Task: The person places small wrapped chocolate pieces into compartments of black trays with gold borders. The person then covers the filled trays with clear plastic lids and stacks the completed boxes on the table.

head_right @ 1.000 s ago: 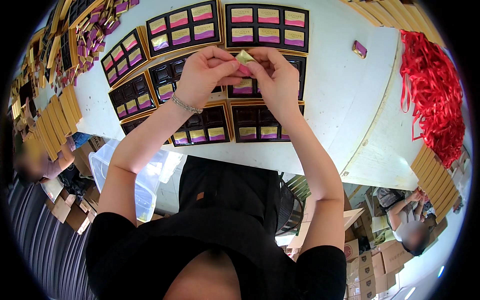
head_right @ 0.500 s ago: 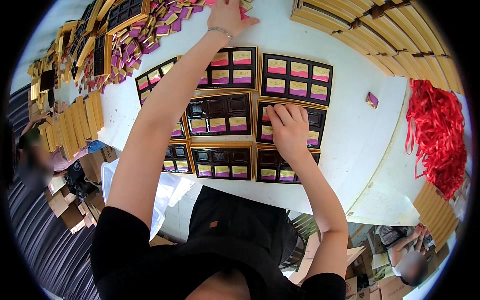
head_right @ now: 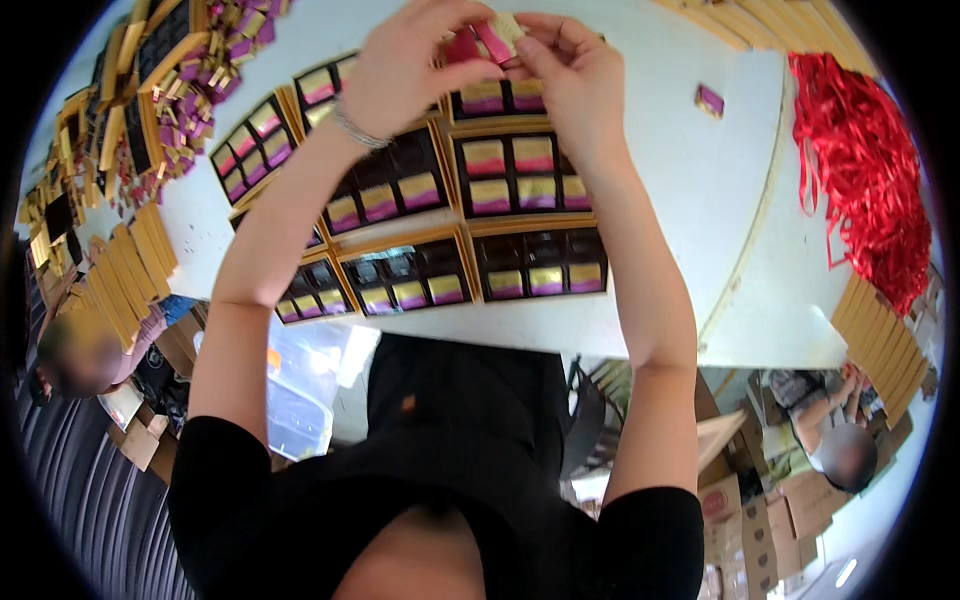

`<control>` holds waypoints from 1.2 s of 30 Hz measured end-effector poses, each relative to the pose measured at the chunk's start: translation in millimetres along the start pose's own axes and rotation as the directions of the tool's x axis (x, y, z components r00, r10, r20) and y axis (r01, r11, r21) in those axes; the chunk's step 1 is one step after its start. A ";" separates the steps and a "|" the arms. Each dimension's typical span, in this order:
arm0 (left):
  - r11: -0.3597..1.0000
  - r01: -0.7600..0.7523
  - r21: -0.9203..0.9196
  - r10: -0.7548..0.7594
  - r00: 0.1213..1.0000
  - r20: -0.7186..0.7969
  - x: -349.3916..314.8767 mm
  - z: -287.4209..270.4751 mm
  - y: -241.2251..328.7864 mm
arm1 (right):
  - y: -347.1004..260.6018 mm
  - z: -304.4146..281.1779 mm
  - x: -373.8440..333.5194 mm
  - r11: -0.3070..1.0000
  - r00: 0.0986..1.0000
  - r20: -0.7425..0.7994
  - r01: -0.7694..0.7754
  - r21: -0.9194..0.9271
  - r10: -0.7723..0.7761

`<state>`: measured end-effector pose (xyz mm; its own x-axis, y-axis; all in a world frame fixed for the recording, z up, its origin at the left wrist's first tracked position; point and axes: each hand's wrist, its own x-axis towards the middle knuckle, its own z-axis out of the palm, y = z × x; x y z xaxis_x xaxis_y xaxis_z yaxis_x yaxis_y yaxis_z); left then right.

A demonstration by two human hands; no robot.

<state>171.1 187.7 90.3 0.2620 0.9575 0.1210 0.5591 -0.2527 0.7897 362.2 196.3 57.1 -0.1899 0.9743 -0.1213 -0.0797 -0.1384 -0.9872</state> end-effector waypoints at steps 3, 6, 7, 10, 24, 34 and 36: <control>0.675 0.357 -0.646 -0.400 0.912 0.087 -40.4 -4.3 -22.3 | -12.4 -36.8 -32.3 0.898 0.998 -0.045 -0.065 -0.436 0.051; 0.301 0.546 -0.782 -0.498 0.790 0.359 -71.5 -13.0 -43.6 | 7.9 -80.3 -62.8 0.738 0.998 0.046 0.001 -0.675 0.041; 0.215 0.579 -0.786 -0.521 0.749 0.409 -82.0 -9.7 -44.6 | 10.2 -83.3 -72.2 0.701 0.995 0.085 0.028 -0.713 0.047; 0.268 0.586 -0.765 -0.550 0.745 0.378 -101.4 -0.7 -35.4 | 18.0 -73.6 -82.1 0.621 0.990 0.101 0.143 -0.771 -0.102; 0.959 0.277 -0.054 -0.282 0.939 -0.196 -141.5 -3.6 -21.9 | 23.2 -49.0 -110.8 0.199 0.877 0.410 0.461 -0.865 -0.252; 0.868 -0.292 0.402 0.098 0.895 0.436 -90.0 -13.0 -32.9 | 1.5 30.0 -74.8 0.519 0.839 0.311 0.526 -0.674 -0.447; 0.905 -0.266 0.331 0.186 0.949 0.254 -90.7 -13.3 -37.0 | 5.3 34.5 -78.7 0.537 0.840 0.346 0.536 -0.652 -0.418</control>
<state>116.2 112.1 58.1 0.5527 0.8262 0.1091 0.6967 -0.5299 0.4836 342.9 112.8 65.0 -0.4650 0.8147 0.3464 0.4936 0.5634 -0.6625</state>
